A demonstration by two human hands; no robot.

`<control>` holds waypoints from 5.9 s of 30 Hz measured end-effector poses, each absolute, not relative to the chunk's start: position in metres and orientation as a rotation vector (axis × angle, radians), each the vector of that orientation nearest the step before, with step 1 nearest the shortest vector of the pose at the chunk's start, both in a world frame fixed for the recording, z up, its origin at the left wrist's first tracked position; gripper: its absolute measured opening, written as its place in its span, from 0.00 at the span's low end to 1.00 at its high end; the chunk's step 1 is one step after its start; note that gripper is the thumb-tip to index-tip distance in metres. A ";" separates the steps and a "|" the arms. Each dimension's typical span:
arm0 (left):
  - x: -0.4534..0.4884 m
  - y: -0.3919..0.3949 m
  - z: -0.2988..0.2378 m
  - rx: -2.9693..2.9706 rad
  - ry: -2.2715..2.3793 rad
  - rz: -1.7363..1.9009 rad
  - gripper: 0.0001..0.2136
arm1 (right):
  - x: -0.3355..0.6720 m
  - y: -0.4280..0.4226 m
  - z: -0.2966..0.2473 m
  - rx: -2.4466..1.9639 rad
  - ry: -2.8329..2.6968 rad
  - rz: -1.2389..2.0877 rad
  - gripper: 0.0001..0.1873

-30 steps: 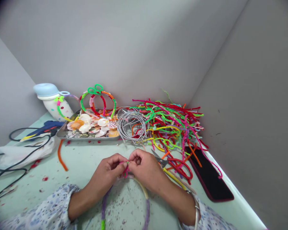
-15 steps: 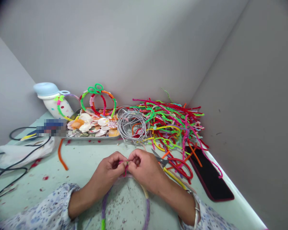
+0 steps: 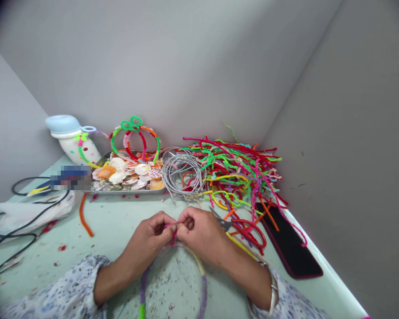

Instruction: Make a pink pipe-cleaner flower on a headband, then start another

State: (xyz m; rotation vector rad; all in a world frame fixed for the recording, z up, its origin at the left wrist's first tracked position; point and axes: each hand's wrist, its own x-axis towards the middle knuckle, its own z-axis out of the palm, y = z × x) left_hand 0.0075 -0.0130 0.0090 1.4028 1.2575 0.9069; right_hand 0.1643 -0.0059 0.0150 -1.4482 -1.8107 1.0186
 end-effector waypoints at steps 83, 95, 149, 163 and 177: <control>0.004 -0.006 0.007 1.001 0.993 0.887 0.06 | 0.171 0.002 0.031 -1.296 -1.489 1.439 0.04; 0.004 -0.007 0.009 1.052 1.007 0.955 0.06 | 0.165 -0.006 0.030 -1.382 -1.520 1.406 0.04; 0.011 -0.014 0.010 1.183 1.115 0.951 0.04 | 0.160 -0.007 0.026 -1.456 -1.495 1.400 0.03; 0.010 -0.015 0.007 1.188 1.096 0.951 0.04 | 0.162 -0.006 0.015 -1.446 -1.428 1.449 0.02; 0.008 -0.009 0.003 1.123 1.025 1.002 0.12 | 0.166 0.002 0.018 -1.343 -1.383 1.540 0.10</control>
